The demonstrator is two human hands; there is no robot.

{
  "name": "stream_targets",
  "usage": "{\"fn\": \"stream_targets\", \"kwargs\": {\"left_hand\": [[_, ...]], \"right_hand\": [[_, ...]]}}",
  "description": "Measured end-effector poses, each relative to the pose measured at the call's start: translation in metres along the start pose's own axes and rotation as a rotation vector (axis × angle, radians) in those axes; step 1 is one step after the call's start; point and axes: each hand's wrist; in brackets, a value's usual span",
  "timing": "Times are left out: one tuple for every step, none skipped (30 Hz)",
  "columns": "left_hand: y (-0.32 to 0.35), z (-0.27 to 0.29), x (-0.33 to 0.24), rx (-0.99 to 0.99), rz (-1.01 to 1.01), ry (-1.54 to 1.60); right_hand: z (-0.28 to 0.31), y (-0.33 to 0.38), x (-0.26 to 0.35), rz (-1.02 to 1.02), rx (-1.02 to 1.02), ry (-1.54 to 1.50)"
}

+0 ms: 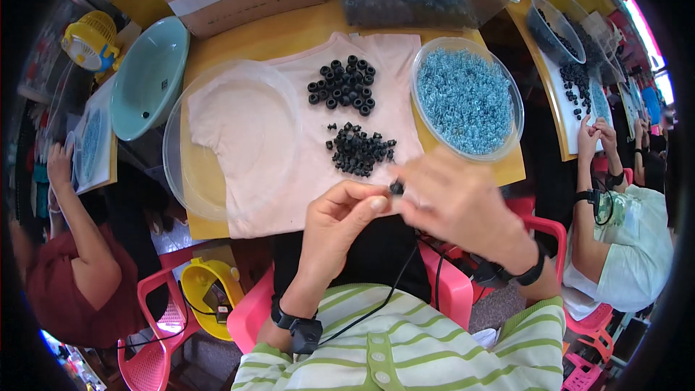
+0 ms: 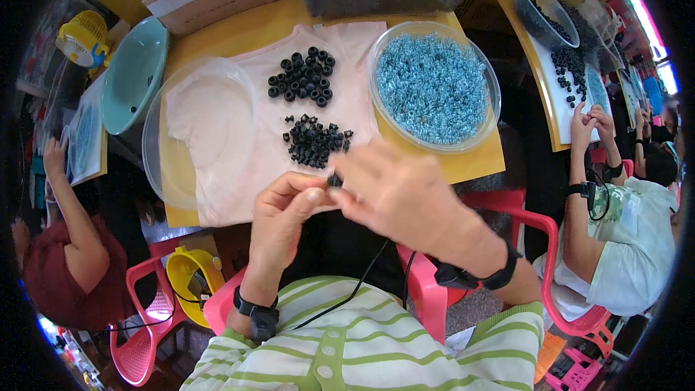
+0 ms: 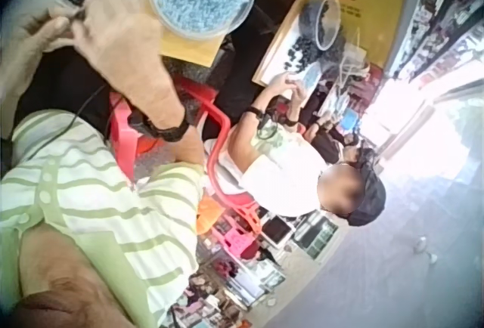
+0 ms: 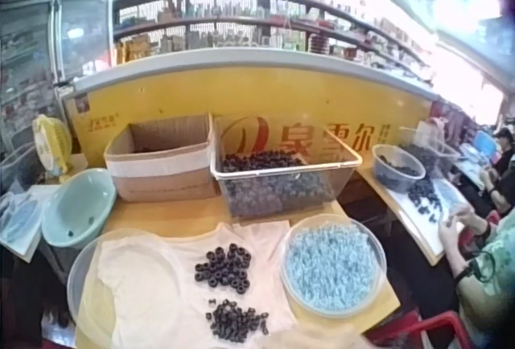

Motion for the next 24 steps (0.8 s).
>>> {"fn": "stream_targets", "kwargs": {"left_hand": [[-0.004,0.001,-0.004,-0.025,-0.115,-0.15],[-0.008,0.005,-0.009,-0.062,-0.235,-0.304],[-0.014,0.008,-0.015,-0.088,-0.352,-0.452],[-0.023,0.018,-0.018,-0.091,-0.525,-0.739],[-0.028,0.017,-0.024,-0.111,-0.588,-0.884],[-0.033,0.013,-0.032,-0.128,-0.651,-1.03],[-0.039,0.011,-0.038,-0.15,-0.713,-1.178],[-0.046,0.009,-0.04,-0.151,-0.741,-1.189],[-0.053,0.008,-0.04,-0.133,-0.743,-1.204],[-0.06,0.007,-0.039,-0.118,-0.746,-1.218],[-0.066,0.005,-0.038,-0.101,-0.749,-1.23],[-0.074,0.002,-0.036,-0.086,-0.76,-1.243],[-0.081,-0.001,-0.032,-0.077,-0.769,-1.265],[-0.088,-0.008,-0.03,-0.048,-0.782,-1.275],[-0.093,-0.008,-0.027,-0.045,-0.775,-1.304],[-0.097,-0.009,-0.024,-0.038,-0.769,-1.331],[-0.101,-0.011,-0.021,-0.028,-0.764,-1.358],[-0.103,-0.005,-0.019,-0.056,-0.741,-1.382],[-0.104,-0.004,-0.017,-0.069,-0.726,-1.396],[-0.105,-0.006,-0.014,-0.072,-0.712,-1.407],[-0.107,-0.009,-0.012,-0.061,-0.72,-1.413],[-0.108,-0.009,-0.011,-0.06,-0.725,-1.427],[-0.109,-0.01,-0.009,-0.059,-0.729,-1.442],[-0.108,-0.012,-0.008,-0.067,-0.712,-1.454]], "right_hand": [[0.013,-0.013,-0.007,-0.039,-0.01,-0.003],[0.023,-0.029,-0.018,-0.076,-0.101,-0.002],[0.037,-0.047,-0.031,-0.121,-0.191,0.01],[0.049,-0.063,-0.043,-0.183,-0.282,0.025],[0.06,-0.078,-0.056,-0.242,-0.371,0.036],[0.069,-0.09,-0.074,-0.278,-0.408,0.105],[0.076,-0.102,-0.092,-0.311,-0.444,0.17],[0.085,-0.114,-0.11,-0.346,-0.422,0.242],[0.089,-0.123,-0.124,-0.379,-0.4,0.31],[0.087,-0.133,-0.128,-0.367,-0.406,0.336],[0.082,-0.142,-0.128,-0.356,-0.412,0.363],[0.081,-0.149,-0.133,-0.349,-0.42,0.396],[0.076,-0.152,-0.158,-0.222,-0.37,0.581],[0.075,-0.146,-0.195,-0.106,-0.314,0.778],[0.071,-0.15,-0.191,0.028,-0.25,0.952],[0.067,-0.153,-0.187,-0.087,-0.279,0.661],[0.067,-0.148,-0.182,-0.226,-0.301,0.555],[0.067,-0.153,-0.132,-0.347,-0.313,0.43],[0.071,-0.147,-0.101,-0.477,-0.327,0.319],[0.072,-0.135,-0.1,-0.408,-0.324,0.282],[0.074,-0.121,-0.1,-0.346,-0.322,0.251],[0.07,-0.108,-0.092,-0.342,-0.304,0.193],[0.065,-0.093,-0.08,-0.337,-0.285,0.134],[0.059,-0.079,-0.07,-0.307,-0.263,0.111]]}}
Point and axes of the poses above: each hand's wrist, its own y-axis away from the middle knuckle, its own z-axis out of the back of the hand, x = y × z, and after that the axes turned 6 degrees about -z, right-handed
